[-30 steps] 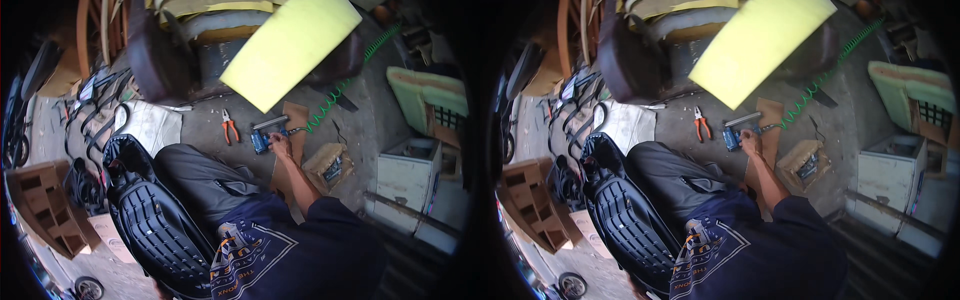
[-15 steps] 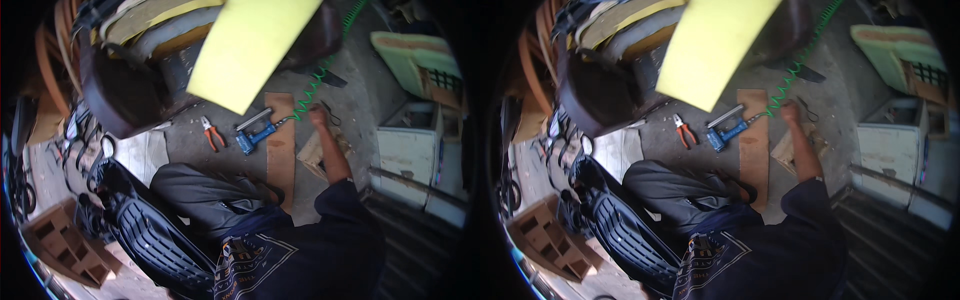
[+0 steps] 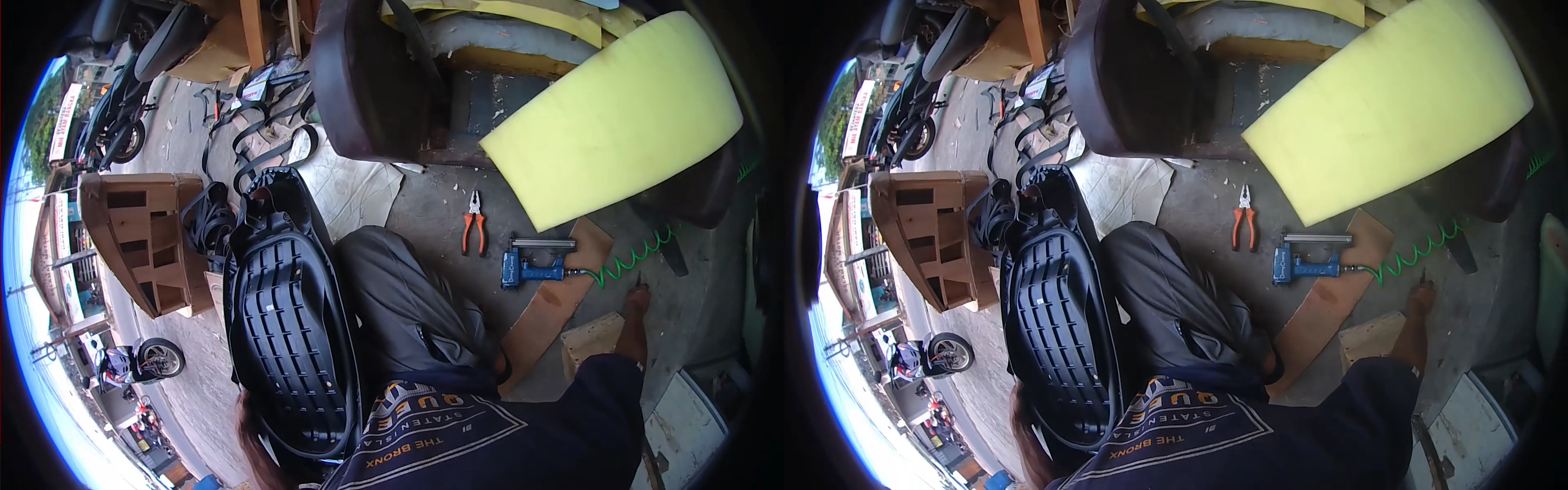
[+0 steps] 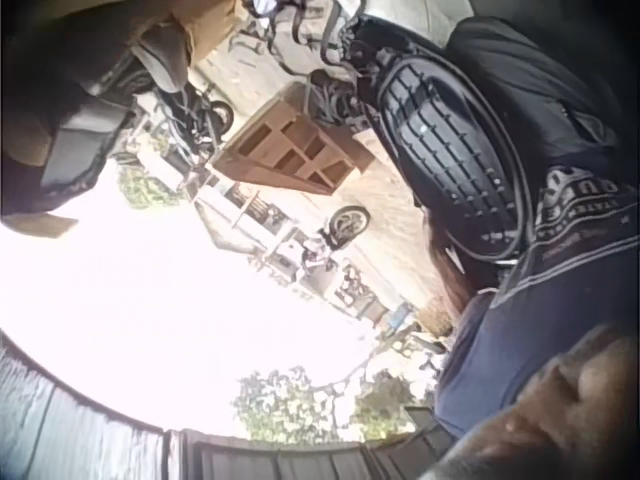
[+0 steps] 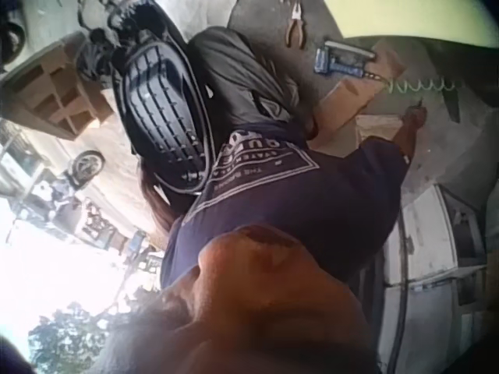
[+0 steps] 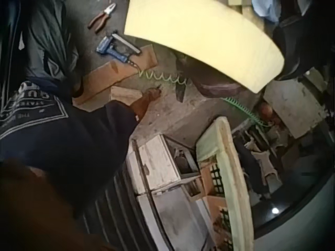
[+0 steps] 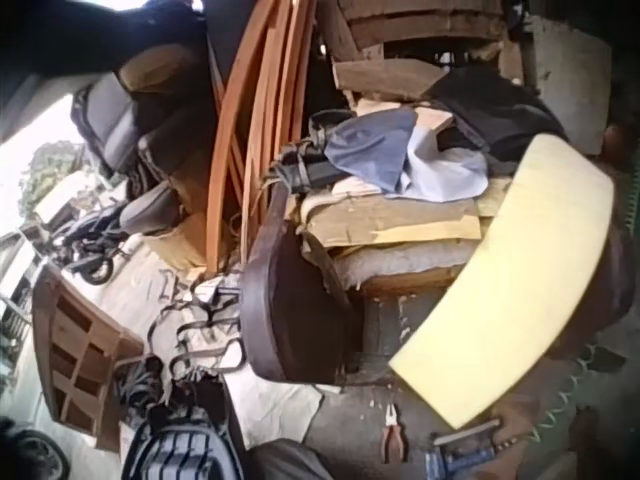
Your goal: The person reupholsters a motorcycle seat by pulling a new black cover tight over the seat frame and securing it with a pneumatic stapler.
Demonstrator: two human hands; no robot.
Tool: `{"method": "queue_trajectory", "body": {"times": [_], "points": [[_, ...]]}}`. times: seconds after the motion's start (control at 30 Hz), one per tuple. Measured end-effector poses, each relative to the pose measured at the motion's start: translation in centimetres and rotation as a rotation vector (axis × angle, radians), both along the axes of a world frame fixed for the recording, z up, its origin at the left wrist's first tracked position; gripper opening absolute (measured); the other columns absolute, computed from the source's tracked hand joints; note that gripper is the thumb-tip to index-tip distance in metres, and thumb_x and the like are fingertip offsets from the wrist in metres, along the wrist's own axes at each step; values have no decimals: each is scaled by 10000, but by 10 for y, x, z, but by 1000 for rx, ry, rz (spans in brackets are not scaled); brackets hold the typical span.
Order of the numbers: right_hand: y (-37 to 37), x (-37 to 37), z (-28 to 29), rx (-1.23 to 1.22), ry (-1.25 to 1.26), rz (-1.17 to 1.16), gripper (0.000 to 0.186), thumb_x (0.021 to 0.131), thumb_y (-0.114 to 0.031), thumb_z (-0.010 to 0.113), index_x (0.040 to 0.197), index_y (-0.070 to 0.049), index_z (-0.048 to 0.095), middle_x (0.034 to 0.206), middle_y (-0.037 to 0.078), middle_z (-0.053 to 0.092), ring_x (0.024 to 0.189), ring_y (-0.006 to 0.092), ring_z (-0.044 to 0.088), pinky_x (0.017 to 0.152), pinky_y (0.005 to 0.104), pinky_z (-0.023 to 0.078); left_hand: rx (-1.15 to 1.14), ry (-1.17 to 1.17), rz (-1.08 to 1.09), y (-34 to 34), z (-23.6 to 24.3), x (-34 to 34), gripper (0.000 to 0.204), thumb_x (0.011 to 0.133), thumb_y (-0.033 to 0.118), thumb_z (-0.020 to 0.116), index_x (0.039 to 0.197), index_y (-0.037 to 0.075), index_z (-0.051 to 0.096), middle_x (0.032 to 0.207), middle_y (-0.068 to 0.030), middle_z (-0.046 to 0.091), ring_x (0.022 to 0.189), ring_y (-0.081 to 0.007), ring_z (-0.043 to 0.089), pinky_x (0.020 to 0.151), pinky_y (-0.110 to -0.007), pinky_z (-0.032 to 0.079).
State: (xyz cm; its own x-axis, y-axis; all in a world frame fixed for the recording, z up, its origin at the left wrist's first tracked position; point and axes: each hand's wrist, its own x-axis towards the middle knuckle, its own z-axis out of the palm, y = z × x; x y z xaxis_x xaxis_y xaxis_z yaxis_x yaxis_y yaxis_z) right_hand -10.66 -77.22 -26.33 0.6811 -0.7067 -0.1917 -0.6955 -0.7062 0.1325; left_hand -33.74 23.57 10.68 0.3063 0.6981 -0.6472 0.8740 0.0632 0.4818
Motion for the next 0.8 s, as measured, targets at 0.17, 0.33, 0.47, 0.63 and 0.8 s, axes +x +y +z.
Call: {"method": "queue_trajectory", "body": {"times": [0.17, 0.33, 0.47, 0.63, 0.8], "points": [[116, 22, 89, 91, -408, -101, 337, 862, -281, 577, 1011, 3, 679, 1010, 270, 700, 948, 447, 671, 863, 519, 508, 64, 45, -13, -23, 14, 50, 805, 947, 635, 541, 1341, -67, 565, 1199, -198, 669, 1078, -305, 628, 946, -417, 480], [277, 65, 107, 866, -825, -47, 185, 897, -86, 502, 980, -56, 664, 808, 38, 611, 671, 160, 591, 644, 347, 478, -78, -154, 81, -17, 10, 60, 684, 1006, 534, 525, 1332, -65, 570, 1165, -165, 684, 1040, -260, 645, 898, -381, 505], [535, 69, 227, 923, -212, 883, 490, 982, -219, 496, 1426, -14, 471, 1249, 300, 511, 1163, 466, 528, 1020, 492, 429, 7, -184, -10, -11, 21, 60, 577, 1044, 451, 492, 1334, -41, 579, 1150, -140, 688, 1033, -227, 646, 884, -355, 507], [634, 78, 265, 993, 142, 1252, 490, 1011, -412, 536, 1309, -24, 572, 1140, 257, 549, 1111, 436, 580, 959, 481, 471, 151, -147, -148, -21, 25, 88, 633, 1047, 484, 442, 1458, 3, 471, 1271, -212, 632, 1135, -282, 619, 967, -386, 476], [672, 89, 272, 820, 256, 1352, 418, 966, -449, 609, 1052, -46, 683, 1008, 183, 634, 998, 422, 648, 851, 537, 510, 293, -160, -196, -14, 5, 64, 649, 1038, 477, 483, 1491, 15, 436, 1322, -237, 607, 1182, -334, 608, 1009, -395, 467]]}}
